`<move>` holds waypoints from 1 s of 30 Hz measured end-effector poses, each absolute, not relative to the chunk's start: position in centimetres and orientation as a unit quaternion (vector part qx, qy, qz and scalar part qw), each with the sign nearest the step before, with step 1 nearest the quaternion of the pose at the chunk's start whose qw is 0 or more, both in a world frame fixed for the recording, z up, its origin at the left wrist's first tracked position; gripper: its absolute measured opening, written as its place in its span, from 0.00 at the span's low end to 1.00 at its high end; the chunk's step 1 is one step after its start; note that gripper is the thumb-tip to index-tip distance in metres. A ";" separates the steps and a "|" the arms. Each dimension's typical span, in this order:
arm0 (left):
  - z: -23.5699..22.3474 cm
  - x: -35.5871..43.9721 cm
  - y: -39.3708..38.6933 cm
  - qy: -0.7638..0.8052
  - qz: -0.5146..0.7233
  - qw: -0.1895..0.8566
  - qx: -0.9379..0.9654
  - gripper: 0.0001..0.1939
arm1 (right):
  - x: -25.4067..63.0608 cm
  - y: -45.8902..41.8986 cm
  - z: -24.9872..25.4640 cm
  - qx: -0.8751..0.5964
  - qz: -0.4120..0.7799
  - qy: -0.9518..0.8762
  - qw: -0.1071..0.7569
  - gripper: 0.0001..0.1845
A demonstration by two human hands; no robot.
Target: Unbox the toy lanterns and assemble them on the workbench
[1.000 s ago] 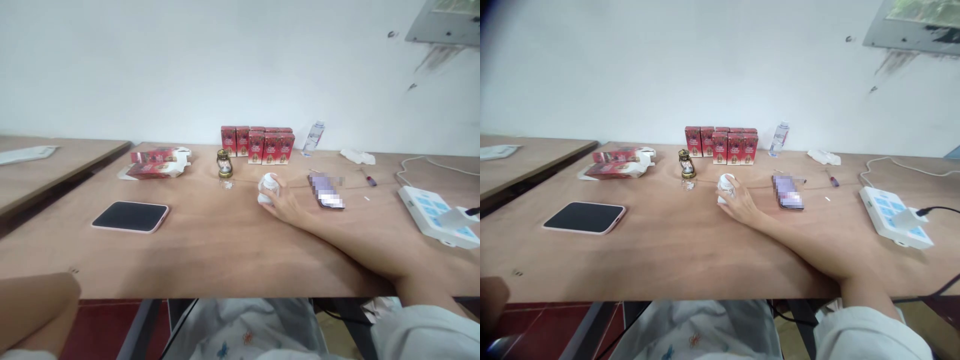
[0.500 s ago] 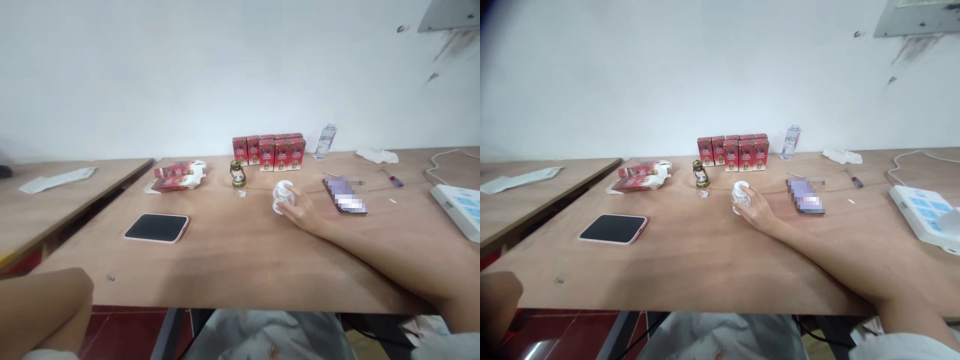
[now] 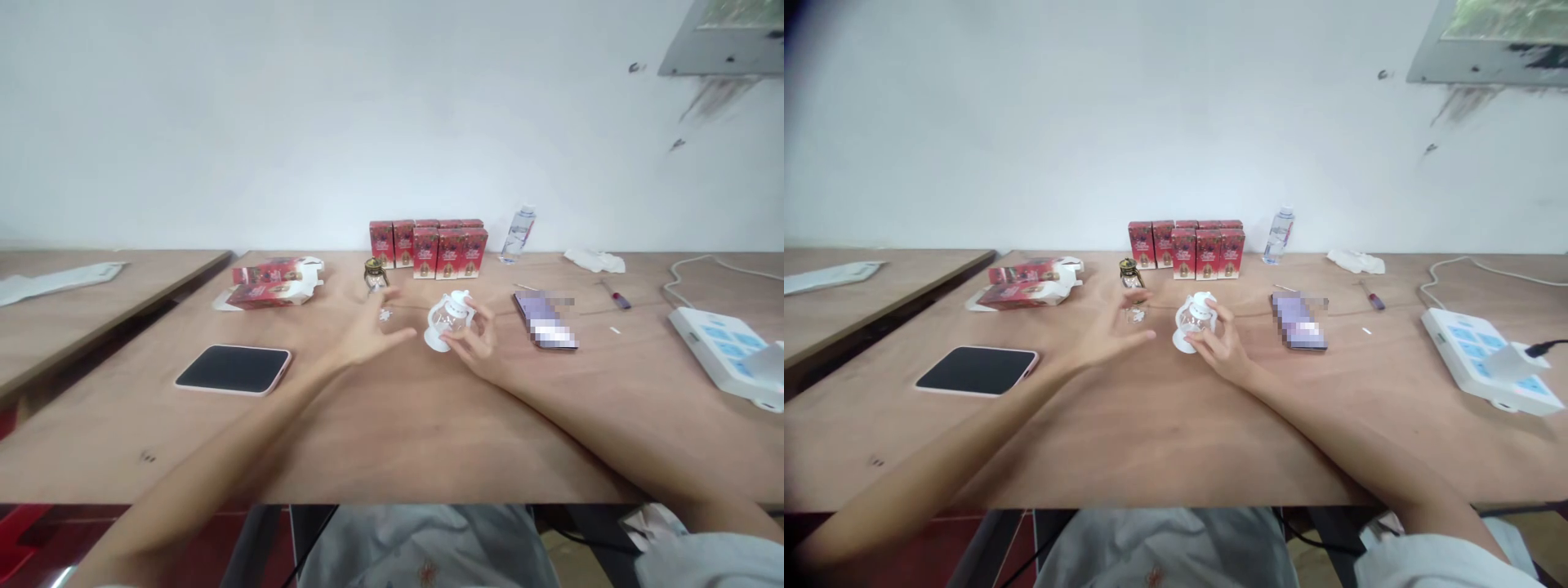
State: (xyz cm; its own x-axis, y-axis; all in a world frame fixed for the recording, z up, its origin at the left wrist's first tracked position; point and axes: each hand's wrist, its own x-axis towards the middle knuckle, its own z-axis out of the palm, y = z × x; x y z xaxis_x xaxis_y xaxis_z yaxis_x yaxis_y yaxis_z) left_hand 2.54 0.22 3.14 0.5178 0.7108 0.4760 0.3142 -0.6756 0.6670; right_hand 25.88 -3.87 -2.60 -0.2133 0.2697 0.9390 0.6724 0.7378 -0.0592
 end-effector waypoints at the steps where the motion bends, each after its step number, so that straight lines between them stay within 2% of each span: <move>1: 2.4 3.4 0.0 0.297 0.377 0.290 0.828 0.37 | 25.5 -4.1 -2.6 -0.302 -0.178 -0.757 0.551 0.05; 3: 0.8 5.2 -0.3 0.264 0.365 0.378 0.809 0.42 | 24.9 -4.7 -2.5 -0.294 -0.159 -0.761 0.556 0.06; 6: -1.0 6.6 -0.8 0.248 0.361 0.469 0.767 0.34 | 24.2 -5.3 -2.3 -0.306 -0.138 -0.768 0.545 0.06; 9: -1.3 6.3 -1.4 0.288 0.385 0.434 0.762 0.26 | 23.9 -5.5 -2.2 -0.333 -0.143 -0.761 0.538 0.05; 13: -0.5 5.6 -2.5 0.331 0.427 0.341 0.769 0.23 | 23.8 -5.6 -2.1 -0.397 -0.185 -0.733 0.520 0.03; 17: -0.2 5.5 -2.9 0.358 0.465 0.299 0.752 0.23 | 24.0 -5.4 -2.5 -0.440 -0.148 -0.694 0.550 0.06; 19: -0.4 5.3 -2.5 0.370 0.499 0.300 0.724 0.22 | 24.3 -4.8 -2.8 -0.461 -0.076 -0.658 0.590 0.08; 23: -0.8 4.4 -1.6 0.383 0.531 0.306 0.691 0.17 | 25.0 -3.0 -3.3 -0.478 0.153 -0.577 0.645 0.11; 27: -1.1 4.0 -1.5 0.384 0.500 0.312 0.711 0.15 | 25.4 -1.7 -3.2 -0.438 0.353 -0.554 0.613 0.18; 30: -1.1 4.3 -1.7 0.391 0.480 0.322 0.716 0.14 | 25.4 -1.5 -2.9 -0.409 0.445 -0.524 0.600 0.19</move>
State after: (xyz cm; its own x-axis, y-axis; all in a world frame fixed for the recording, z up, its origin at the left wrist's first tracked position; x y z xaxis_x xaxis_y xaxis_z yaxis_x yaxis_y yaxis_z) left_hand 4.26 -1.74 -1.11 0.2334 0.8696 0.4351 0.2510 -0.4862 0.8370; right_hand 25.45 -1.50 -2.87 0.0547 0.9626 0.2652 -0.1055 0.2697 -0.9571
